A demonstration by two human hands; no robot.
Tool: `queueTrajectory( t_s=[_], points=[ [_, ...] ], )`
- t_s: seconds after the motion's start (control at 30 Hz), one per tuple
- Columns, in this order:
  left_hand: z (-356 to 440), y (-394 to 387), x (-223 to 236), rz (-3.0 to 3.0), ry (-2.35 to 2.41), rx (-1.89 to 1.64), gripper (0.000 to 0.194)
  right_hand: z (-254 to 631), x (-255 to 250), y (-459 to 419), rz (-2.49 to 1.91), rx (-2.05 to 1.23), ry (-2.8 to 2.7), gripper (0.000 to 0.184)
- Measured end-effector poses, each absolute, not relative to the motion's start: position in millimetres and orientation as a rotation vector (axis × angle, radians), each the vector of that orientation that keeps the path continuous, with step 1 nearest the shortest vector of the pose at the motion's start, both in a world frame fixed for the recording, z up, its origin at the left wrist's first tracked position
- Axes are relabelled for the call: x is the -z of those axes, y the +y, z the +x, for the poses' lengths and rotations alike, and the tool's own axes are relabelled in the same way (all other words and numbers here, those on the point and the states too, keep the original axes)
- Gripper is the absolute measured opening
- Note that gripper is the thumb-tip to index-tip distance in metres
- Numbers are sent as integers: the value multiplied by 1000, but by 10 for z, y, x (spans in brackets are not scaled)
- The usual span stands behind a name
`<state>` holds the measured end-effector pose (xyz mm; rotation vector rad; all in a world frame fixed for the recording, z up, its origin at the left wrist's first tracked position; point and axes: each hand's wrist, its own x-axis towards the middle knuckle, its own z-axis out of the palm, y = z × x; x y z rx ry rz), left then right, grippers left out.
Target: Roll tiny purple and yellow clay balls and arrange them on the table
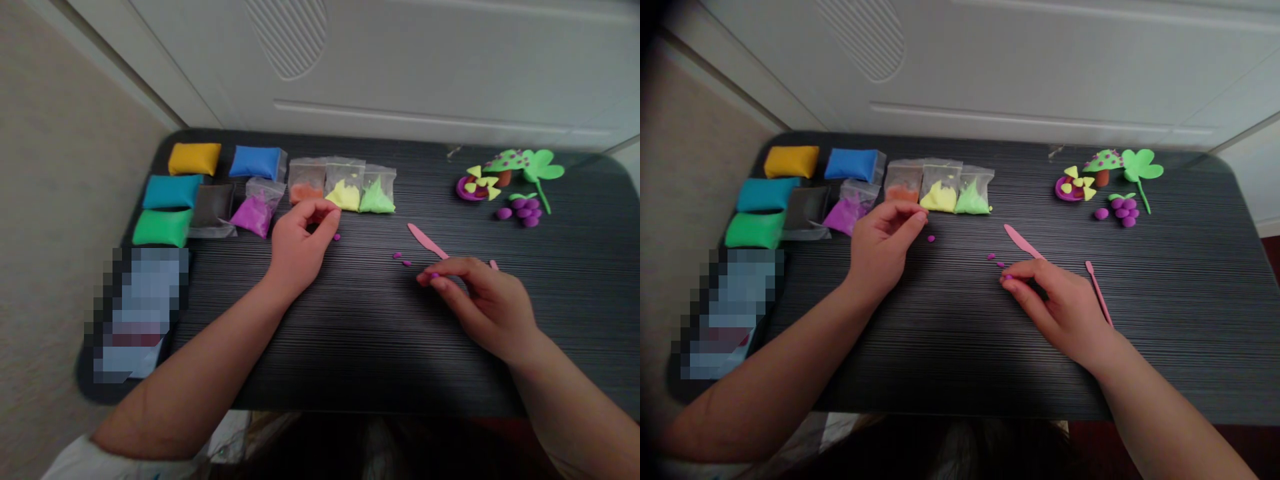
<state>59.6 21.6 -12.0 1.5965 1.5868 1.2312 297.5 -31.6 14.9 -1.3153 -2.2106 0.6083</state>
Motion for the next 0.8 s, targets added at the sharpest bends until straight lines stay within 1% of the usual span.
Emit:
queueTrajectory(
  t_s=[0.07,0.17,0.3,0.47,0.67,0.8],
  points=[
    [596,217,122,1597,1589,-1229,8,2962,-143,-316,-1295,-581,-2229,9],
    [595,219,128,1592,1586,-1228,8,2936,-120,-310,-1221,-593,-2260,10],
    [596,220,129,1593,1588,-1239,8,2910,-86,-298,-1137,-651,-2399,20],
    [598,224,124,1596,1595,-1235,7,2865,-38,-306,-1144,-478,-2629,14],
    [593,227,137,1612,1584,-1233,7,2837,-5,-309,-1256,-366,-2688,22],
    [593,225,134,1604,1591,-1211,9,2892,-40,-317,-1244,-385,-2682,27]
  ],
)
